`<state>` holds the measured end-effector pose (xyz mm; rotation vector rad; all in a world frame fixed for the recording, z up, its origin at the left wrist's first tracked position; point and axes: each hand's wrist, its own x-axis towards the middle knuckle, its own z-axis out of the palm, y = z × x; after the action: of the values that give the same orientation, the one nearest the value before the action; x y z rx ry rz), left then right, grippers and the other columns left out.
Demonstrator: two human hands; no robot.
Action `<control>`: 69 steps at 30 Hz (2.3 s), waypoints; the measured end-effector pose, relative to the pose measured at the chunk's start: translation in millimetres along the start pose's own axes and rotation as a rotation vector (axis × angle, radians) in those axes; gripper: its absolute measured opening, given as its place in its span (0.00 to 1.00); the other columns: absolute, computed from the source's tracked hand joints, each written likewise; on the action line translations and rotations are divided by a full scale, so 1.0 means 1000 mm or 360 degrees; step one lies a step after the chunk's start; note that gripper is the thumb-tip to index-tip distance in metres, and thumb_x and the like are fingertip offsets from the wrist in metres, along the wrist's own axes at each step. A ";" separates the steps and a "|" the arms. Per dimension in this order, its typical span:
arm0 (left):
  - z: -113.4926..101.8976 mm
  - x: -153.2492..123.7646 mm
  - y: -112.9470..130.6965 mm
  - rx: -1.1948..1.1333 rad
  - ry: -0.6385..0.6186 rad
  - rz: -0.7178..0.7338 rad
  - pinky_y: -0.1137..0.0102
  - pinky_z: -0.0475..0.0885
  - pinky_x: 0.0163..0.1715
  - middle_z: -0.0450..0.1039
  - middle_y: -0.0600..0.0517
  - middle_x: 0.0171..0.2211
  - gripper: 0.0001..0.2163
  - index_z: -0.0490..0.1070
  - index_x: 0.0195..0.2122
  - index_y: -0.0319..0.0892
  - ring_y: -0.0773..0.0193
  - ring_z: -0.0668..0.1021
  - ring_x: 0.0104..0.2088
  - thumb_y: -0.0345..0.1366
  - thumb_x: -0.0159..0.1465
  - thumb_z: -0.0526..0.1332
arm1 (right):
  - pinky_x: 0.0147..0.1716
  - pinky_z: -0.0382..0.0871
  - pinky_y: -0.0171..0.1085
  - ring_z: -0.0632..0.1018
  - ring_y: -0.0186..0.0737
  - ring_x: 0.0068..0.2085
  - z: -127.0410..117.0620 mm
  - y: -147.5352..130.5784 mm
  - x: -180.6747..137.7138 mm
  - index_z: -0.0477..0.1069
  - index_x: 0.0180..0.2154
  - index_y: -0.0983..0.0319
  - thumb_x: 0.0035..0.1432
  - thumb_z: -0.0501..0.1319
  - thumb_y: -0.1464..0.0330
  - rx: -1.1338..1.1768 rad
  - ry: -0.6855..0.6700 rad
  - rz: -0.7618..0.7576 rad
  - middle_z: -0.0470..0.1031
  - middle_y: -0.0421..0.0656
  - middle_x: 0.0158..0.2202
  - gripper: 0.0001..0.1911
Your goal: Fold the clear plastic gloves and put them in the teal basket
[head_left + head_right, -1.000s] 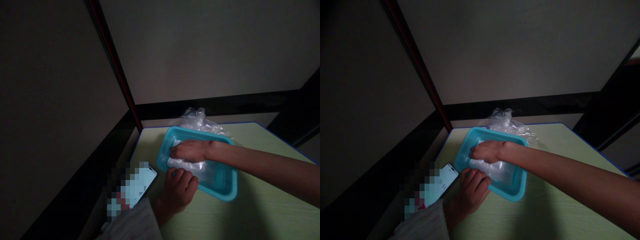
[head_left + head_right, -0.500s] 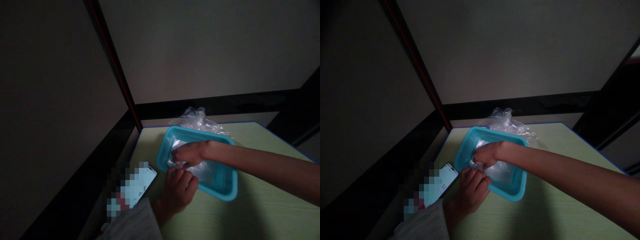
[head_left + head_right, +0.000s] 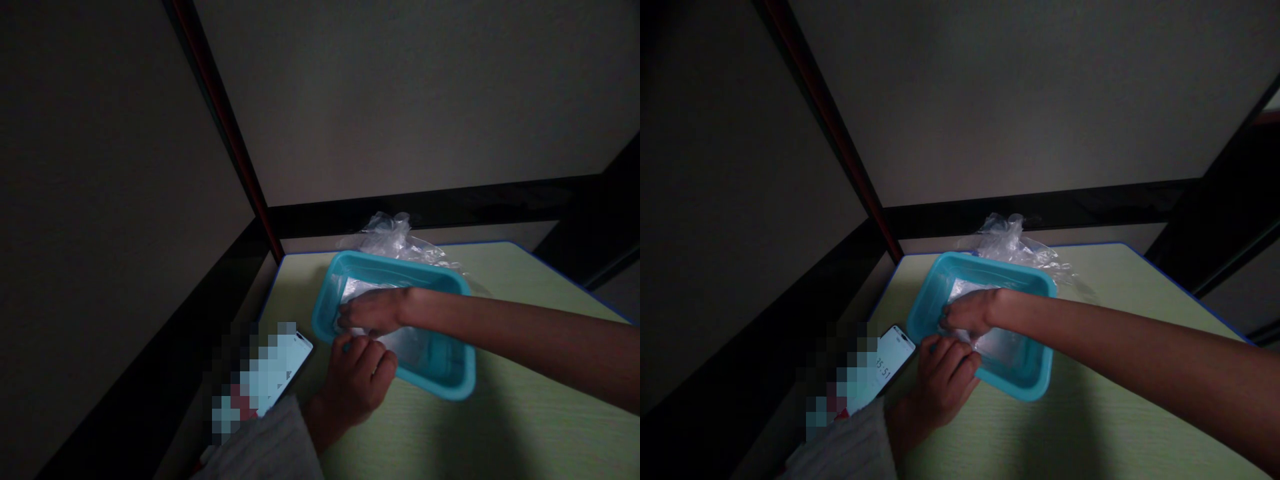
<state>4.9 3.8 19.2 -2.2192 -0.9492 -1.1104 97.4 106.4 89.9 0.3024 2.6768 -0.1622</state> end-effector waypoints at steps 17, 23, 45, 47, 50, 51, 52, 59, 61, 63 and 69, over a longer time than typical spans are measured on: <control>-0.001 -0.002 -0.001 -0.0024 -0.0063 -0.0020 0.68 0.58 0.32 0.67 0.54 0.22 0.14 0.66 0.26 0.39 0.65 0.67 0.25 0.26 0.66 0.47 | 0.42 0.66 0.38 0.73 0.48 0.46 -0.010 0.017 -0.021 0.68 0.47 0.67 0.37 0.62 0.85 0.0236 0.0148 0.0045 0.71 0.47 0.45 0.31; -0.001 -0.003 -0.001 -0.0031 -0.0053 -0.0034 0.67 0.58 0.33 0.67 0.54 0.23 0.13 0.67 0.27 0.39 0.65 0.68 0.26 0.26 0.66 0.47 | 0.42 0.67 0.37 0.73 0.49 0.47 -0.016 0.015 -0.030 0.67 0.51 0.69 0.36 0.58 0.88 0.0252 0.0216 0.0151 0.71 0.52 0.48 0.35; -0.011 0.004 -0.022 0.0018 -0.0376 -0.0134 0.65 0.59 0.36 0.69 0.55 0.28 0.04 0.67 0.32 0.41 0.62 0.71 0.32 0.33 0.62 0.62 | 0.48 0.67 0.41 0.74 0.43 0.49 -0.016 0.008 -0.099 0.60 0.57 0.62 0.56 0.56 0.75 0.0348 0.1175 0.0343 0.72 0.48 0.51 0.25; -0.009 0.005 -0.028 0.0044 -0.0362 -0.0185 0.64 0.59 0.37 0.70 0.55 0.29 0.06 0.67 0.31 0.41 0.61 0.72 0.33 0.34 0.59 0.65 | 0.46 0.68 0.41 0.75 0.42 0.47 -0.010 0.009 -0.108 0.61 0.56 0.62 0.58 0.55 0.72 0.0389 0.1288 0.0359 0.72 0.47 0.50 0.23; -0.008 0.007 -0.038 0.0096 -0.0349 -0.0284 0.63 0.59 0.38 0.70 0.54 0.30 0.10 0.68 0.31 0.41 0.60 0.72 0.34 0.34 0.54 0.69 | 0.44 0.70 0.41 0.76 0.42 0.45 0.003 0.011 -0.118 0.62 0.54 0.62 0.59 0.54 0.68 0.0461 0.1380 0.0415 0.74 0.47 0.47 0.21; -0.008 0.007 -0.041 0.0114 -0.0343 -0.0317 0.62 0.59 0.38 0.70 0.54 0.30 0.10 0.68 0.31 0.41 0.59 0.72 0.34 0.34 0.53 0.70 | 0.43 0.70 0.42 0.76 0.42 0.44 0.009 0.012 -0.121 0.62 0.54 0.62 0.59 0.54 0.67 0.0495 0.1397 0.0449 0.74 0.47 0.46 0.21; -0.008 0.007 -0.045 0.0132 -0.0339 -0.0348 0.62 0.58 0.38 0.70 0.54 0.30 0.11 0.68 0.31 0.41 0.59 0.72 0.34 0.34 0.52 0.71 | 0.43 0.70 0.42 0.76 0.42 0.44 0.015 0.013 -0.123 0.62 0.55 0.62 0.59 0.54 0.67 0.0537 0.1402 0.0476 0.75 0.47 0.45 0.21; -0.010 0.006 -0.062 0.0216 -0.0382 -0.0441 0.63 0.59 0.39 0.70 0.55 0.31 0.11 0.68 0.30 0.42 0.59 0.72 0.37 0.31 0.51 0.70 | 0.44 0.70 0.47 0.76 0.45 0.44 0.061 0.026 -0.146 0.64 0.53 0.63 0.58 0.54 0.64 0.0823 0.1408 0.0739 0.74 0.50 0.45 0.22; -0.010 0.006 -0.064 0.0223 -0.0388 -0.0444 0.63 0.59 0.39 0.70 0.55 0.30 0.10 0.68 0.28 0.41 0.59 0.72 0.35 0.30 0.51 0.71 | 0.46 0.69 0.48 0.76 0.46 0.44 0.073 0.028 -0.154 0.64 0.52 0.63 0.57 0.54 0.63 0.0904 0.1381 0.0811 0.74 0.50 0.45 0.22; -0.010 0.007 -0.065 0.0227 -0.0375 -0.0448 0.63 0.60 0.38 0.70 0.55 0.29 0.10 0.68 0.26 0.41 0.59 0.72 0.34 0.30 0.50 0.70 | 0.46 0.69 0.48 0.76 0.46 0.44 0.084 0.029 -0.160 0.65 0.52 0.63 0.57 0.54 0.63 0.0972 0.1346 0.0851 0.74 0.51 0.45 0.22; -0.016 0.010 -0.062 0.0195 -0.0162 -0.0376 0.60 0.60 0.39 0.71 0.51 0.32 0.09 0.69 0.34 0.40 0.56 0.72 0.35 0.29 0.53 0.66 | 0.42 0.72 0.46 0.76 0.47 0.44 0.119 0.032 -0.166 0.69 0.47 0.63 0.57 0.53 0.64 0.0852 0.1262 0.1038 0.73 0.52 0.48 0.18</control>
<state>-45.8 36.3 43.1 -2.1213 -1.3146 -1.0153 300.5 87.7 54.0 1.6746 3.0245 -0.6639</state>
